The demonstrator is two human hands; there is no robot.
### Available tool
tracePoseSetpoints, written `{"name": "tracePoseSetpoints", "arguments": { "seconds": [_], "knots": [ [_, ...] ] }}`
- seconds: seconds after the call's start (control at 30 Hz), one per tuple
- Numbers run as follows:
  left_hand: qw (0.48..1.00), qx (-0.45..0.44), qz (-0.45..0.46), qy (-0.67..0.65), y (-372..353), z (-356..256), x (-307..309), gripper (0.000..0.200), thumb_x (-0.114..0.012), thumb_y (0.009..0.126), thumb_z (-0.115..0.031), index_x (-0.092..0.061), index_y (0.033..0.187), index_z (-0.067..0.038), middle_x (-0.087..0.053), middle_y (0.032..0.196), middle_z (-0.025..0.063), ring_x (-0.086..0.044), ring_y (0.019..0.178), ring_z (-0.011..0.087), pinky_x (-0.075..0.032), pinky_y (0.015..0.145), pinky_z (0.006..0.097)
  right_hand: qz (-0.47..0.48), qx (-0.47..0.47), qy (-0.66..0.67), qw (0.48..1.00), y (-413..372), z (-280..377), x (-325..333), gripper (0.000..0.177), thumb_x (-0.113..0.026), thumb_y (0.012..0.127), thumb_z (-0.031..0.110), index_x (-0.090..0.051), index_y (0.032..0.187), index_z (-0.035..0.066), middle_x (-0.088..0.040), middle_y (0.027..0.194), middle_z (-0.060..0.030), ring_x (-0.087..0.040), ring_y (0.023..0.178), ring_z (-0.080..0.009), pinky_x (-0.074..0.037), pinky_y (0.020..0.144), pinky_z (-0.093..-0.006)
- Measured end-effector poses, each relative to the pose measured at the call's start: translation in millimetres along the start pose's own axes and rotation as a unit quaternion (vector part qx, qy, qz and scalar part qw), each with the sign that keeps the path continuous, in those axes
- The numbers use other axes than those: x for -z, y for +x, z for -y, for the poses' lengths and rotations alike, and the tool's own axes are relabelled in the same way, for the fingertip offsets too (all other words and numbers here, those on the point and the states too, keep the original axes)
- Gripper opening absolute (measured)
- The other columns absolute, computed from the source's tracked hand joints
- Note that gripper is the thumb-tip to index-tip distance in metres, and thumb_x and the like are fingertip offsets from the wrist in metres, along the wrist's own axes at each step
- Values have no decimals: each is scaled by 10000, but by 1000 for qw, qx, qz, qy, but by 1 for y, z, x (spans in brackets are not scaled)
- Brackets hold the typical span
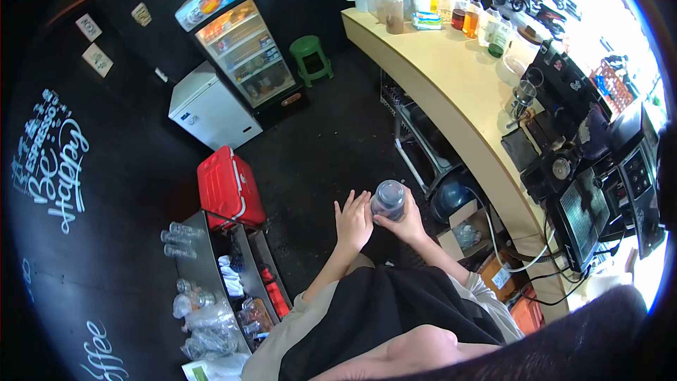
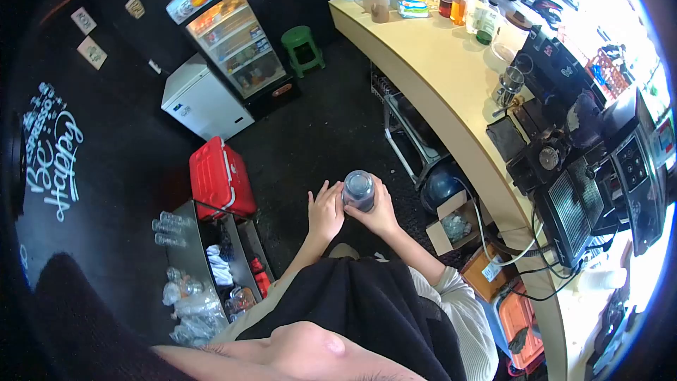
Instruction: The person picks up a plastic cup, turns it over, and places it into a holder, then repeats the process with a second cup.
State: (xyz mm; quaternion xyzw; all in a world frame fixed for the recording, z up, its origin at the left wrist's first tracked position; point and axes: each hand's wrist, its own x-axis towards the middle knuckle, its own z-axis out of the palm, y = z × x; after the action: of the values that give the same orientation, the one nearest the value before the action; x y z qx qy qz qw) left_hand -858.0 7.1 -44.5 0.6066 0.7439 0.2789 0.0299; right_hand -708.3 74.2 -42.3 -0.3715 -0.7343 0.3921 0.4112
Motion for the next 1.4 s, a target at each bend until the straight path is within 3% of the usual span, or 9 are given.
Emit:
{"name": "tracePoseSetpoints", "arguments": {
  "seconds": [0.4, 0.53, 0.63, 0.67, 0.8, 0.87, 1.17, 1.4],
  "knots": [
    [985, -127, 105, -48, 163, 37, -38, 365, -440, 962, -219, -661, 1211, -68, -617, 1311, 84, -476, 1325, 309, -215, 1109, 670, -101, -126, -9, 987, 107, -34, -9, 900, -874, 625, 280, -424, 1354, 4, -540, 1288, -184, -526, 1220, -336, -418, 1040, -417],
    [979, -158, 123, -50, 230, 54, -44, 376, -420, 989, -252, -661, 1214, -71, -617, 1313, 87, -476, 1325, 305, -211, 1107, 673, -136, -64, -48, 987, 155, -55, -22, 848, -887, 643, 273, -440, 1319, 24, -584, 1241, -143, -574, 1181, -271, -447, 1007, -392],
    [976, -171, 124, -53, 267, 64, -51, 386, -405, 1003, -268, -660, 1214, -70, -617, 1314, 85, -476, 1326, 309, -214, 1107, 670, -157, -79, -63, 982, 187, -58, -30, 856, -888, 645, 272, -435, 1327, 22, -583, 1253, -144, -570, 1190, -269, -441, 1017, -390],
    [977, -163, 129, -55, 276, 65, -54, 393, -396, 1002, -264, -655, 1221, -65, -613, 1320, 84, -466, 1332, 319, -219, 1111, 660, -148, -109, -25, 983, 195, -56, -30, 907, -886, 620, 257, -424, 1356, -2, -546, 1293, -180, -536, 1219, -326, -415, 1048, -411],
    [971, -183, 150, -36, 307, 67, -79, 397, -371, 1008, -261, -649, 1233, -89, -604, 1335, 75, -446, 1350, 317, -221, 1119, 644, -203, -101, -2, 974, 214, -68, -32, 883, -889, 623, 226, -433, 1346, 3, -554, 1285, -171, -549, 1209, -306, -426, 1034, -396],
    [963, -196, 183, -39, 321, 57, -86, 412, -381, 998, -255, -621, 1269, -59, -562, 1386, 91, -404, 1378, 319, -221, 1123, 638, -229, -142, -43, 962, 218, -74, -24, 884, -906, 633, 246, -424, 1337, 14, -585, 1260, -152, -577, 1186, -259, -448, 1011, -385],
    [914, -317, 233, -97, 379, -17, -156, 412, -381, 998, -253, -604, 1287, -61, -566, 1375, 89, -384, 1389, 311, -220, 1129, 625, -352, -185, -32, 917, 241, -122, 51, 952, -940, 600, 268, -411, 1344, -2, -640, 1187, -168, -628, 1116, -260, -488, 964, -374],
    [882, -393, 232, -118, 451, -111, -211, 388, -415, 992, -226, -588, 1305, -75, -555, 1385, 78, -380, 1391, 310, -236, 1125, 612, -414, -145, -94, 894, 286, -155, 146, 914, -941, 599, 280, -452, 1325, 16, -604, 1233, -155, -585, 1171, -285, -462, 996, -395]
  ]
}}
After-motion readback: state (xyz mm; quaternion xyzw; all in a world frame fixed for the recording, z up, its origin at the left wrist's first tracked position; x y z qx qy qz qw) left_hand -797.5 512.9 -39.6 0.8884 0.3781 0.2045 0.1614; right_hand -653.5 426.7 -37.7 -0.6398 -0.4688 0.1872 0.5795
